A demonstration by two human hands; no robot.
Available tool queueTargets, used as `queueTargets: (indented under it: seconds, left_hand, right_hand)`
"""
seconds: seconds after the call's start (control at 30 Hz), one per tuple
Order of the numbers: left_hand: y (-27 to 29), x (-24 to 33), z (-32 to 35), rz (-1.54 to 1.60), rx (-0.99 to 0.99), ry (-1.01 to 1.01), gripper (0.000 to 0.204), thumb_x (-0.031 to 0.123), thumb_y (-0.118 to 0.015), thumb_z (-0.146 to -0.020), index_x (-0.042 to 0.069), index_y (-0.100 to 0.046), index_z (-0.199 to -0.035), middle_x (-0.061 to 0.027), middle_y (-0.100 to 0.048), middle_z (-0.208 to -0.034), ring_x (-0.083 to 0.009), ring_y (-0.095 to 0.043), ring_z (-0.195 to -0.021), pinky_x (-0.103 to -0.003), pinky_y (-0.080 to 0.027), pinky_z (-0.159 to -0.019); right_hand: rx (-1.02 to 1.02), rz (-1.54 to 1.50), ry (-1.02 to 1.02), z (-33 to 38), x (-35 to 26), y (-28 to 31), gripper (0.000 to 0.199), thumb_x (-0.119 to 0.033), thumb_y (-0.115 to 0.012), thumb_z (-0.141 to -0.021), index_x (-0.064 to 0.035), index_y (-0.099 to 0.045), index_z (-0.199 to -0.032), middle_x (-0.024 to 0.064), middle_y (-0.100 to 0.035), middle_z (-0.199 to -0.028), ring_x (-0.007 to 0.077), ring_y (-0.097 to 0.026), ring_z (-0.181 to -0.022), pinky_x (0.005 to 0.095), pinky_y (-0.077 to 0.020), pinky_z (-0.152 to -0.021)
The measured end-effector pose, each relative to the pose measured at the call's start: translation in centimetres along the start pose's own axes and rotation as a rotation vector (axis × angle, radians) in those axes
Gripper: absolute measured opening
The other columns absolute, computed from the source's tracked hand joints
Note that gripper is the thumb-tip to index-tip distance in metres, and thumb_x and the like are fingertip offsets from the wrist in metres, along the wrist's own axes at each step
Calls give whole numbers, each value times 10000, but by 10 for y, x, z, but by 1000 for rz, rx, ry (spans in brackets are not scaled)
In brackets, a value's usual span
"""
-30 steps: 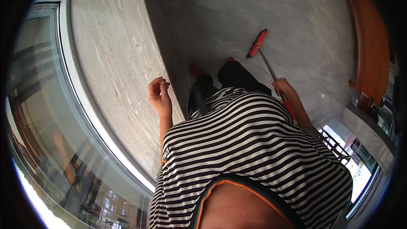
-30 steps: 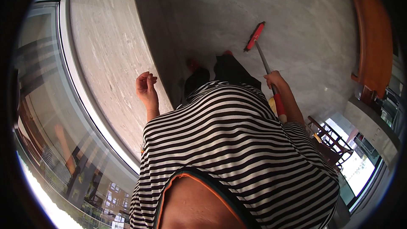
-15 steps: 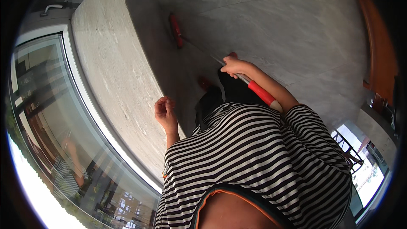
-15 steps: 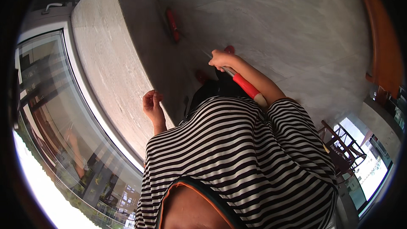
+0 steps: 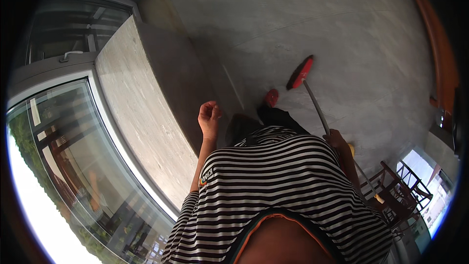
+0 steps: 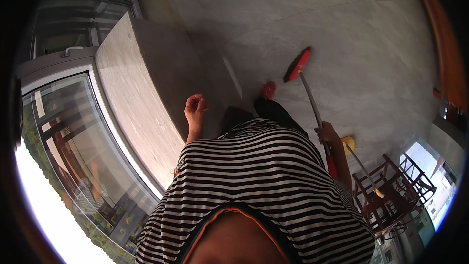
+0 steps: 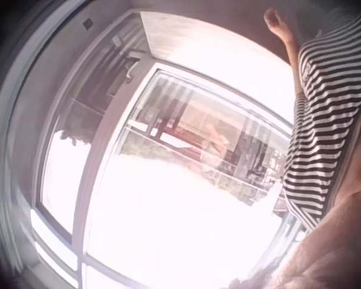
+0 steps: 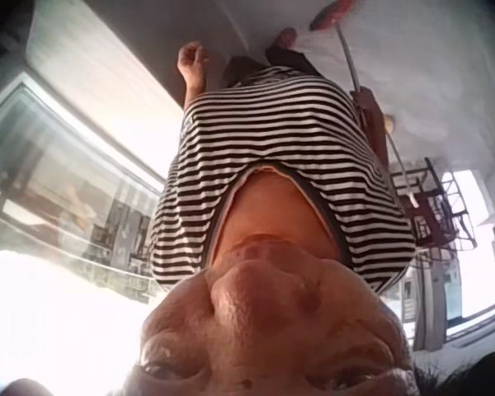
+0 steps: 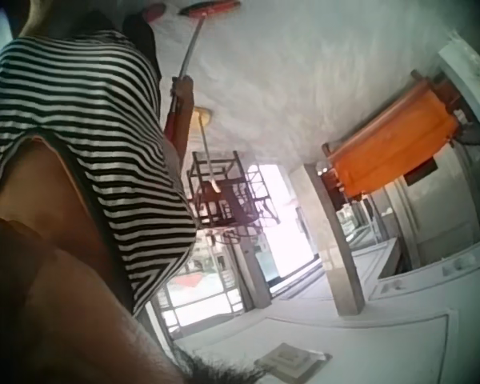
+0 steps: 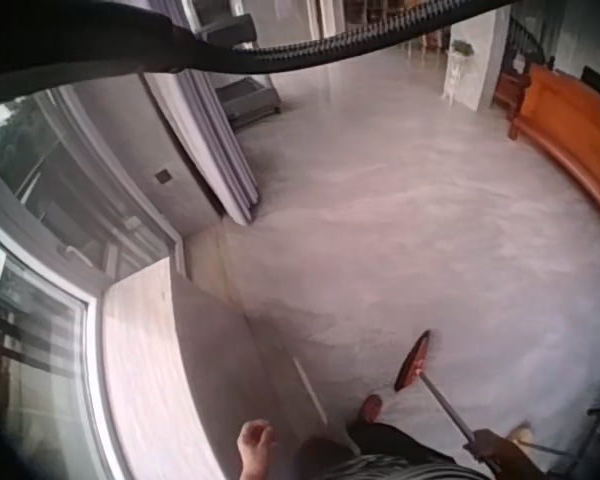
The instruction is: The person sweeps a tiled floor using a red broom and a yellow dustpan. They move around furniture and sweep debris into the dustpan, then open a glass door to sweep the threshold area.
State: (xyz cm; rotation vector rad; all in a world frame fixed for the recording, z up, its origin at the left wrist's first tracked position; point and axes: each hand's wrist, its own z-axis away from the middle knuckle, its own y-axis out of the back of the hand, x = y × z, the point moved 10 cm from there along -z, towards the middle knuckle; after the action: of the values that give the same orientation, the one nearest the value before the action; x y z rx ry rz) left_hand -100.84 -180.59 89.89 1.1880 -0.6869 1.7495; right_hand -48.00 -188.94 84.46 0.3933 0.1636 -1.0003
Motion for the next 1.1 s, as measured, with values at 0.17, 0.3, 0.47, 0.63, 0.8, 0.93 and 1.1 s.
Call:
queueTargets:
  seconds: [0.17,0.3,0.47,0.63,0.8,0.93,1.1]
  left_hand:
    - [-26,21,-50,-98,-60,-14,115,15,-557,-851,28,-537,-963,-17,-565,-789,-86,-550,-622,-218,-457,-544]
    - [-2,61,-109,-358,84,-246,129,8,-554,-842,20,-526,-967,-50,-564,-878,-98,-553,-649,-228,-461,-562]
    - [54,124,-191,-624,336,-394,225,64,-603,-802,68,-555,-1022,-64,-465,-1055,-148,-571,-819,-248,-493,-655]
    - [72,200,-293,-690,469,-522,283,51,-610,-756,75,-552,-1031,-100,-472,-1102,-234,-497,-996,-328,-455,-786]
    - [119,251,-355,-931,593,-539,385,71,-643,-715,89,-533,-1083,-163,-451,-1140,-340,-426,-1095,-433,-352,-938]
    - [136,256,-384,-1094,597,-454,472,123,-685,-713,93,-497,-1145,-175,-407,-1190,-366,-391,-1119,-453,-344,-942]
    - [142,250,-423,-1153,537,-420,526,243,-710,-730,95,-476,-1177,-161,-398,-1219,-350,-376,-1142,-463,-327,-943]
  right_hand:
    - [240,-150,-89,-28,51,49,162,-76,-572,-731,2,-431,-716,75,-447,-510,177,-456,-333,328,-406,-289]
    - [291,-204,-112,-31,23,67,158,-71,-575,-728,0,-435,-719,74,-445,-510,180,-447,-321,336,-398,-277]
    - [287,-99,10,-43,-120,74,145,-90,-577,-744,-4,-461,-751,77,-474,-555,170,-466,-374,315,-410,-328]
    - [294,352,289,-106,-265,54,136,-108,-573,-768,-7,-493,-813,86,-514,-641,150,-475,-441,282,-418,-403]
    - [-79,114,204,-137,-525,-24,201,-124,-571,-792,-14,-420,-865,55,-452,-604,138,-449,-394,310,-395,-335]
    - [-271,255,349,-196,-696,-91,179,-116,-559,-822,1,-424,-832,45,-456,-603,116,-440,-400,298,-378,-337]
    - [-409,232,352,-256,-847,-183,180,-134,-572,-828,-35,-440,-755,17,-439,-585,87,-427,-417,251,-351,-359]
